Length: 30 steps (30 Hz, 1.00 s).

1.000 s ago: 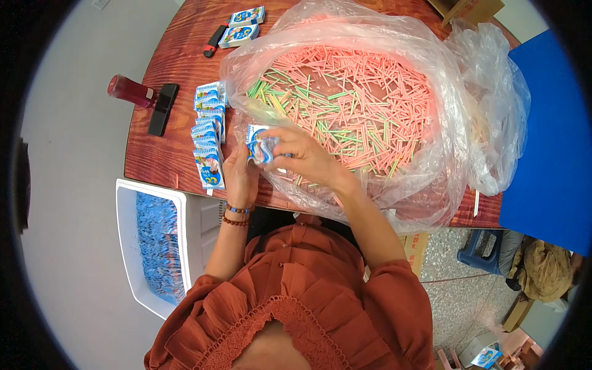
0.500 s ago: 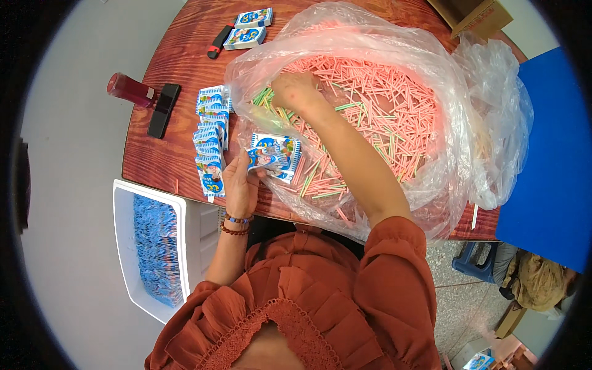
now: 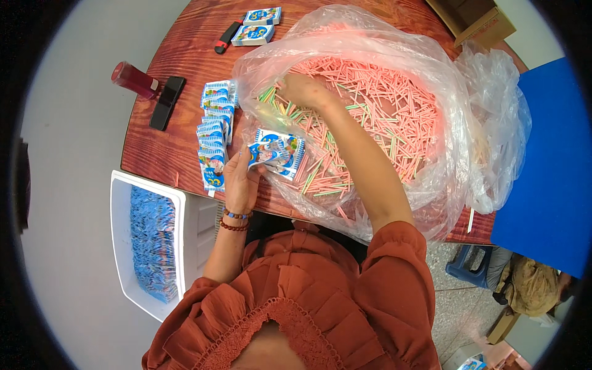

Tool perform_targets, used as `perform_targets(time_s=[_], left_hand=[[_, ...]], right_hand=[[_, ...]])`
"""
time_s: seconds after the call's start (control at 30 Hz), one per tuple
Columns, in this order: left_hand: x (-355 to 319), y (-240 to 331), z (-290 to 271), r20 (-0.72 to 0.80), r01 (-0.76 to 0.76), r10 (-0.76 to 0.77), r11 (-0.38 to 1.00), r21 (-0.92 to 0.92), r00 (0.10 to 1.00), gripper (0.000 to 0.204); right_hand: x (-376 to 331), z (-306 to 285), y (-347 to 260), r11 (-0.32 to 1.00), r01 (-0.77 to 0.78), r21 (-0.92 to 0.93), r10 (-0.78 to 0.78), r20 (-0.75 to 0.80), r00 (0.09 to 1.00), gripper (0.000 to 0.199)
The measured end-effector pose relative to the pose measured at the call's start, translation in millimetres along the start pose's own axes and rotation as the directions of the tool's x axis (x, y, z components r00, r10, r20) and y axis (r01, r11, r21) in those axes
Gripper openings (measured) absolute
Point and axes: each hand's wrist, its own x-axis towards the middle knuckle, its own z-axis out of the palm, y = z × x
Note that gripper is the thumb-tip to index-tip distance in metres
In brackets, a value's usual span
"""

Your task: Pack small blue packets into a large bag containing pink shredded paper filler.

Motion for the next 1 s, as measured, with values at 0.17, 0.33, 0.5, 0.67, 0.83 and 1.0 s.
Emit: perform_targets(time_s=[0.17,0.33,0.5,0.67,0.83,1.0], left_hand=[[2,-4,0,0.036,0.017,-0.015,0.999,-0.029,0.999,0.02],[-1,-4,-2,-0.01,0.032,-0.032,0.999,-0.032,0.999,0.02],[5,-9,3,0.005,0.045,-0.044,0.996,-0.083,0.999,0.021],[19,-18,10,-0.02,-0.002,-0.002,0.977,-0.211,1.0,0.023],[23,-21,22,0.017,-0.008,0.013,0.973,-0.232,1.0,0.023],[13,-20,37,0.031,-0.01,0.016,0.979,-0.203,0.999,0.024]], right_hand=[[2,8,38,0.877,0.132,0.462,-0.024,-0.233,0.972,0.029],[-10,4,33,0.376,0.132,0.917,0.127,-0.192,0.973,0.024],[-24,2,43,-0.004,0.274,0.962,0.248,-0.264,0.932,0.019],[-72,-3,19,-0.33,0.371,0.868,0.273,-0.289,0.918,0.018],[-129,14,-40,-0.24,0.647,0.723,0.283,-0.586,0.76,0.018],[-142,24,-63,-0.104,0.823,0.559,0.31,-0.768,0.561,0.014]])
